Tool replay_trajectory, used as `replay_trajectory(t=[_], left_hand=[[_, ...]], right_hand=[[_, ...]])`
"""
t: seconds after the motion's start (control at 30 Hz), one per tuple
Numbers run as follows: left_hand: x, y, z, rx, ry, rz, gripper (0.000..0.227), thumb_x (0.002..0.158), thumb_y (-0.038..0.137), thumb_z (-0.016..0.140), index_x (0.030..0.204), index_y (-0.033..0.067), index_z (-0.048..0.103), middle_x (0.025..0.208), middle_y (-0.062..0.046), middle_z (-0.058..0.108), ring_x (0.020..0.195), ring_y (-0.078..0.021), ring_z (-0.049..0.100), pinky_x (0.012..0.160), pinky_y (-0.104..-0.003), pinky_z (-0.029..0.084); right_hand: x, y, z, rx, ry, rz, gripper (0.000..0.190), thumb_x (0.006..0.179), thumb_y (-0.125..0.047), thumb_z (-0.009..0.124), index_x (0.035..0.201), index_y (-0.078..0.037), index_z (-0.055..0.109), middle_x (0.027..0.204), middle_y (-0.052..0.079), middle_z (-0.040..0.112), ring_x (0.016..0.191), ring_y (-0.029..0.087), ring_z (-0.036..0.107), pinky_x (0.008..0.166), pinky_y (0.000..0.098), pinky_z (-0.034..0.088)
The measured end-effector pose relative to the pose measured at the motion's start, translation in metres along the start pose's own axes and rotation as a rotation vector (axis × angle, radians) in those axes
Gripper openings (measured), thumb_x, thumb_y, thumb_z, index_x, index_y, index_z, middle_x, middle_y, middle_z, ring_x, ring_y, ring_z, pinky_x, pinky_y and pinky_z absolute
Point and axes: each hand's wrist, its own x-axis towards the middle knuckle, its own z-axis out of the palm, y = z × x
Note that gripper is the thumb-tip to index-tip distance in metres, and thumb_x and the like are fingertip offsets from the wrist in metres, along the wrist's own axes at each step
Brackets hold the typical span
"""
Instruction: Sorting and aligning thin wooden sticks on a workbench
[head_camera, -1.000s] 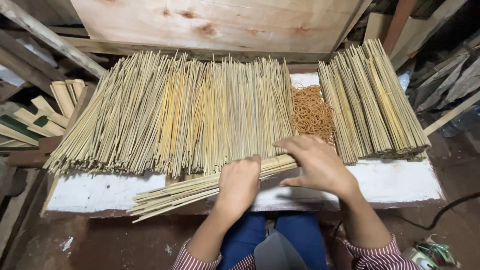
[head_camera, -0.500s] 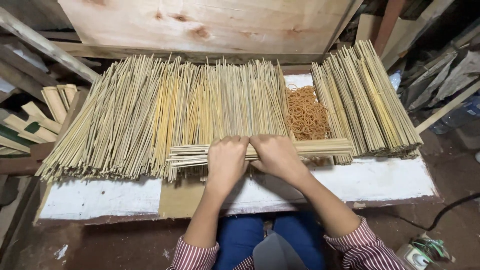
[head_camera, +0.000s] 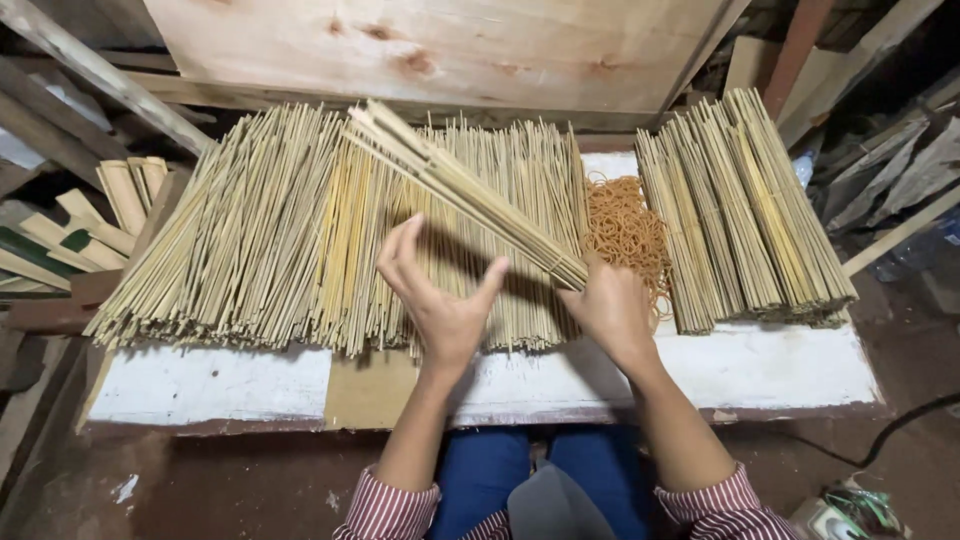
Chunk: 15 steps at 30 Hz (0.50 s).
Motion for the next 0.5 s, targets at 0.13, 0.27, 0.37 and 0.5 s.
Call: replay_trajectory(t=[0.13,0.27,0.37,0.5], left_hand=[[0.01,0.008,0.011,-0.478,-0.181,-0.548,0.122,0.073,0.05,0.087,0.157,0.0041,0.011,0.147,-0.024,0.036,0.141,-0.0374,0.039,0.122,-0.061,0.026],[0.013,0.006,0.037,-0.776,-0.193,-0.796,0.044,0.082,0.023,0.086,0.107,-0.0005,0.059,0.089,-0.01,0.064,0.072,-0.0179,0.067,0.073,-0.036,0.06],[0.01,-0.016,0.054,-1.019,-0.182,-0.871,0.023,0.085,0.015,0.084,0.086,0.0002,0.066,0.067,-0.005,0.06,0.05,-0.0123,0.063,0.057,-0.031,0.062],[-0.006,-0.055,0.073,-1.311,-0.319,-0.837,0.016,0.088,0.008,0.08,0.092,0.0004,0.066,0.063,-0.004,0.054,0.049,-0.012,0.061,0.059,-0.035,0.063]], right_hand=[[-0.047,-0.047,-0.04,0.368,-0.205,-0.028,0.056,0.076,-0.036,0.082,0.117,0.001,0.07,0.098,0.037,0.073,0.096,0.058,0.069,0.084,0.0666,0.054],[-0.073,-0.044,-0.021,0.491,-0.339,-0.02,0.047,0.076,-0.029,0.087,0.104,0.002,0.066,0.095,0.032,0.076,0.096,0.051,0.073,0.074,0.0561,0.057],[-0.069,-0.019,0.008,0.914,-0.565,-0.13,0.035,0.076,-0.021,0.089,0.092,-0.001,0.066,0.073,0.022,0.073,0.069,0.035,0.071,0.064,0.0452,0.059],[-0.07,0.002,0.043,1.552,-0.897,-0.214,0.03,0.074,0.0,0.086,0.085,0.004,0.059,0.055,0.019,0.066,0.04,0.025,0.065,0.044,0.0403,0.058]])
